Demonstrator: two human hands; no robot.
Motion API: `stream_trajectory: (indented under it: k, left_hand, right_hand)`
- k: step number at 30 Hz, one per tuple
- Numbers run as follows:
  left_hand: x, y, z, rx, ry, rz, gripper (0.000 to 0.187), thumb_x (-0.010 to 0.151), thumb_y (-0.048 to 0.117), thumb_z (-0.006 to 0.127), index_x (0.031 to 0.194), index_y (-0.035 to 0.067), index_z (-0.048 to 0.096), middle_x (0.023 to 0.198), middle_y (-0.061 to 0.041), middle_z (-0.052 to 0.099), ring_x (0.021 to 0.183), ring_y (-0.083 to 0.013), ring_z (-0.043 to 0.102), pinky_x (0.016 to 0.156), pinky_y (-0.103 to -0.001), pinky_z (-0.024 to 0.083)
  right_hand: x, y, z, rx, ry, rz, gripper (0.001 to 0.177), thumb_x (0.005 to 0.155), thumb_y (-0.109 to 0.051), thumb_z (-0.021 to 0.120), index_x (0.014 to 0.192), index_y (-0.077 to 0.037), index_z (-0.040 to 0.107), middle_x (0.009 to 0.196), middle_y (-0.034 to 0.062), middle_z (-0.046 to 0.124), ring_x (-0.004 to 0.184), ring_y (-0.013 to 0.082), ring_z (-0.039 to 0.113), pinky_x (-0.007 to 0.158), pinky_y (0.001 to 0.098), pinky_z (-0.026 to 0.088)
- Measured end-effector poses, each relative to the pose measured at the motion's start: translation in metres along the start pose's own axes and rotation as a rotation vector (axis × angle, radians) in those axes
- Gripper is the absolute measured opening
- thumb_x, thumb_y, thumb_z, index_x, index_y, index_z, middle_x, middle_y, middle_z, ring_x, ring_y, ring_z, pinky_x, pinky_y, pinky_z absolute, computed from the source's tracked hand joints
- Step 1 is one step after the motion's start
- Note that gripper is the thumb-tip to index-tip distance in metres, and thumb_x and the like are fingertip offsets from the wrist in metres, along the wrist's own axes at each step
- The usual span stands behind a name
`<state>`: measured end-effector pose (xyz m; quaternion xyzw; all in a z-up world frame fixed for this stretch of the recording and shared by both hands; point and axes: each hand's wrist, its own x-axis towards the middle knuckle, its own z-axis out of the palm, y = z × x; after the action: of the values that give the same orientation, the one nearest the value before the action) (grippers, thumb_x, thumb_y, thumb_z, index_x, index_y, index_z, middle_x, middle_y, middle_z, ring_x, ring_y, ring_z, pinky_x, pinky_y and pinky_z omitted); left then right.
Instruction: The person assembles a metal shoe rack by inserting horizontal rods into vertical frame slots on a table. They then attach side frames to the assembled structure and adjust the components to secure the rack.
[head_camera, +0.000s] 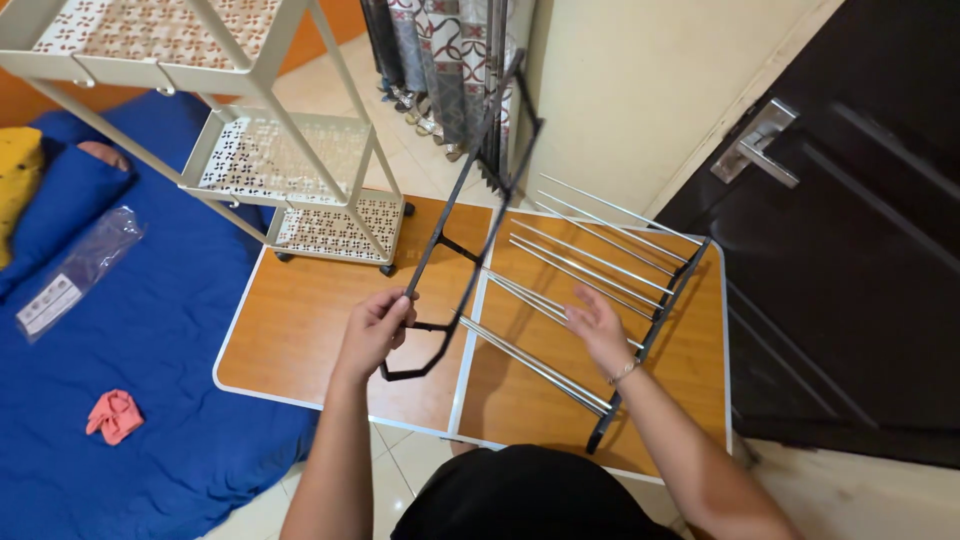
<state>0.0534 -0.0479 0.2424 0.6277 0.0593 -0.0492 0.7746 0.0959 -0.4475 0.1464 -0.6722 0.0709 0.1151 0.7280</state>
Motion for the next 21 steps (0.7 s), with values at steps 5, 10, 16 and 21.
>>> stream_trajectory:
  k: [5,10,16,21]
  left_hand:
    - [-0.028,0.01,0.031,-0.142,-0.076,0.046,0.023,0.104,0.015,0.058,0.115,-0.003,0.067,0.077,-0.004,0.061,0.052,-0.0039,0.044,0.043,-0.019,0.032]
    - [-0.03,-0.012,0.065,-0.056,-0.06,-0.043,0.026,0.103,0.017,0.059,0.119,-0.001,0.07,0.076,-0.002,0.063,0.048,-0.0031,0.042,0.041,-0.019,0.03]
    - [-0.002,-0.009,0.055,0.083,-0.121,-0.036,0.03,0.102,0.018,0.063,0.125,0.0,0.072,0.08,-0.001,0.065,0.053,-0.004,0.047,0.045,-0.02,0.036]
    - [0.009,0.001,0.024,0.163,-0.336,0.16,0.04,0.104,0.021,0.062,0.139,0.002,0.061,0.121,-0.004,0.069,0.107,-0.0112,0.062,0.091,-0.028,0.052]
  right_hand:
    - [0.007,-0.023,0.012,0.211,-0.228,0.203,0.062,0.098,-0.014,0.054,0.155,-0.013,0.03,0.156,0.0098,0.047,0.133,0.0279,0.055,0.102,0.0447,0.053]
    - [-0.01,0.003,0.076,0.302,-0.295,0.293,0.057,0.099,-0.012,0.053,0.153,-0.013,0.035,0.137,0.0054,0.056,0.118,0.023,0.062,0.093,0.0439,0.058]
    - [0.03,0.055,0.118,0.259,-0.022,0.258,0.02,0.099,-0.004,0.058,0.118,-0.002,0.064,0.105,0.0044,0.072,0.091,0.0163,0.069,0.073,0.0351,0.06]
    - [0.072,0.089,0.147,0.319,0.103,0.274,0.009,0.099,-0.004,0.063,0.106,0.002,0.065,0.09,0.0079,0.068,0.075,0.0198,0.069,0.064,0.0357,0.063]
